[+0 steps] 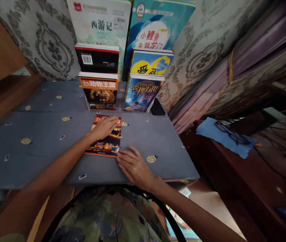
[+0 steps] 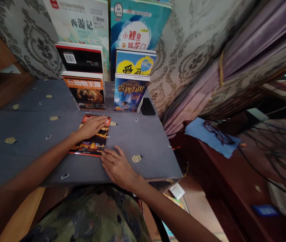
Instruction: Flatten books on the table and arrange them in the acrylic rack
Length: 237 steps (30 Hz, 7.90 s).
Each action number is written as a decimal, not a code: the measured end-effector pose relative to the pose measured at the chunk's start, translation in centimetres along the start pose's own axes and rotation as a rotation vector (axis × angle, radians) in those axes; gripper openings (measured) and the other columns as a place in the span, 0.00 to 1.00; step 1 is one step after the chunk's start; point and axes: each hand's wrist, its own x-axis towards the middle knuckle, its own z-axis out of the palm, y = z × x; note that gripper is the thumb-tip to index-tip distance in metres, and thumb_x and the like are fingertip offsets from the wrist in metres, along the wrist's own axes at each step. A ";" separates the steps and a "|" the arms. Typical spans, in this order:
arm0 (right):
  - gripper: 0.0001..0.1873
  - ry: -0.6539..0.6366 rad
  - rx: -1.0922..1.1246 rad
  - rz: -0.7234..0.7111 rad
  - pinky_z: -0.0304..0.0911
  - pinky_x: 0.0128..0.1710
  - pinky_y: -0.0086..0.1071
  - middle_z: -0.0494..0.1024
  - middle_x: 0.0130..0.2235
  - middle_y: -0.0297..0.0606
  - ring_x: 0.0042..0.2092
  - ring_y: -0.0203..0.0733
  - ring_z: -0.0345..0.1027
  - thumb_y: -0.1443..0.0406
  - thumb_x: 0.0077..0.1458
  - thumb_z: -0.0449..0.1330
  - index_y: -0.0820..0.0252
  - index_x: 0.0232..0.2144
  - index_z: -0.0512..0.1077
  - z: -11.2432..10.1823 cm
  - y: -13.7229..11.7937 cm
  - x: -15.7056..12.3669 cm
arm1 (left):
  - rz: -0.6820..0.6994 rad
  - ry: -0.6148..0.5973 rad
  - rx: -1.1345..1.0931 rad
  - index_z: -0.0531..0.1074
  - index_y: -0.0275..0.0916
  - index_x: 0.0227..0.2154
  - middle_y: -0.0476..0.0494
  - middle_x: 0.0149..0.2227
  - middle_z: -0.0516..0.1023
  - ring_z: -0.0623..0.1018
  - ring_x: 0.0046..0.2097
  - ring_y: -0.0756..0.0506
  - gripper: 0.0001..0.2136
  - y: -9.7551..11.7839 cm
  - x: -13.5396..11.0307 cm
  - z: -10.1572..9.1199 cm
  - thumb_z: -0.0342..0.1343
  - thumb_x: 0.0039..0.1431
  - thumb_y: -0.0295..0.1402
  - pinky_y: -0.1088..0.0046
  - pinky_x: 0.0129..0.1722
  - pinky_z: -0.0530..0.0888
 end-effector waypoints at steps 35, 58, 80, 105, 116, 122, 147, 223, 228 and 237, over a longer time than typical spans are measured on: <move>0.17 0.025 0.013 -0.010 0.59 0.63 0.54 0.80 0.53 0.45 0.59 0.47 0.69 0.69 0.67 0.52 0.60 0.54 0.74 0.2 0.1 0.1 | 0.286 0.009 0.008 0.63 0.44 0.65 0.41 0.58 0.76 0.74 0.60 0.44 0.23 2.9 -16.6 -6.5 0.47 0.68 0.27 0.58 0.61 0.69; 0.20 0.086 0.064 0.093 0.61 0.62 0.51 0.82 0.50 0.44 0.53 0.45 0.74 0.69 0.67 0.50 0.56 0.57 0.72 0.0 0.4 0.2 | 0.299 0.053 0.044 0.69 0.35 0.58 0.35 0.53 0.79 0.75 0.57 0.41 0.18 9.4 -11.7 -2.2 0.44 0.70 0.29 0.58 0.57 0.74; 0.21 0.017 0.022 0.093 0.60 0.63 0.51 0.76 0.57 0.46 0.61 0.46 0.67 0.70 0.67 0.49 0.60 0.59 0.70 0.8 0.9 0.9 | 0.339 0.200 0.048 0.74 0.32 0.49 0.37 0.45 0.81 0.79 0.48 0.42 0.13 10.0 -11.9 -2.7 0.47 0.68 0.26 0.60 0.51 0.77; 0.21 0.157 0.191 0.404 0.63 0.60 0.50 0.75 0.56 0.50 0.60 0.53 0.65 0.66 0.61 0.55 0.61 0.55 0.72 2.5 4.3 4.4 | -0.801 0.415 -1.225 0.69 0.37 0.55 0.36 0.50 0.80 0.80 0.50 0.36 0.32 -0.2 -8.5 -2.4 0.67 0.47 0.44 0.60 0.51 0.75; 0.22 0.220 0.990 0.684 0.64 0.27 0.30 0.79 0.32 0.36 0.30 0.40 0.69 0.55 0.50 0.65 0.57 0.46 0.76 2.2 7.5 6.9 | -0.683 0.266 -1.751 0.75 0.36 0.48 0.38 0.45 0.83 0.83 0.40 0.41 0.23 1.1 -7.9 -5.2 0.71 0.47 0.32 0.68 0.42 0.79; 0.21 0.186 1.260 0.682 0.57 0.19 0.23 0.76 0.29 0.32 0.26 0.34 0.64 0.52 0.46 0.67 0.58 0.38 0.76 1.3 6.8 9.2 | -0.673 0.293 -1.725 0.75 0.36 0.50 0.38 0.46 0.83 0.83 0.42 0.40 0.24 0.1 -7.5 -5.8 0.70 0.48 0.31 0.67 0.43 0.79; 0.18 0.606 0.423 0.313 0.66 0.51 0.40 0.79 0.48 0.46 0.48 0.47 0.72 0.64 0.63 0.47 0.61 0.49 0.72 -0.2 11.2 18.3 | -0.254 0.851 -1.020 0.75 0.37 0.43 0.41 0.45 0.82 0.79 0.51 0.40 0.17 -4.2 0.9 -9.0 0.57 0.49 0.34 0.59 0.58 0.70; 0.19 0.687 0.536 0.154 0.73 0.40 0.39 0.78 0.35 0.37 0.39 0.46 0.73 0.52 0.68 0.48 0.53 0.47 0.74 -3.0 12.1 21.6 | -0.179 0.954 -0.488 0.72 0.40 0.46 0.44 0.42 0.80 0.79 0.45 0.43 0.14 -6.8 2.2 -12.2 0.51 0.57 0.27 0.66 0.47 0.76; 0.20 0.684 0.515 0.143 0.73 0.42 0.40 0.79 0.39 0.39 0.41 0.46 0.73 0.52 0.68 0.48 0.53 0.49 0.73 -2.9 12.0 21.5 | -0.182 0.954 -0.480 0.72 0.39 0.45 0.44 0.42 0.80 0.79 0.44 0.43 0.14 -6.6 2.1 -12.1 0.52 0.57 0.27 0.67 0.46 0.76; 0.19 0.704 0.538 0.137 0.72 0.43 0.41 0.79 0.41 0.40 0.39 0.45 0.73 0.52 0.67 0.49 0.54 0.48 0.73 -2.6 12.0 21.2 | -0.165 0.970 -0.509 0.72 0.40 0.43 0.44 0.40 0.80 0.79 0.44 0.43 0.12 -6.2 2.0 -12.2 0.53 0.55 0.26 0.67 0.46 0.76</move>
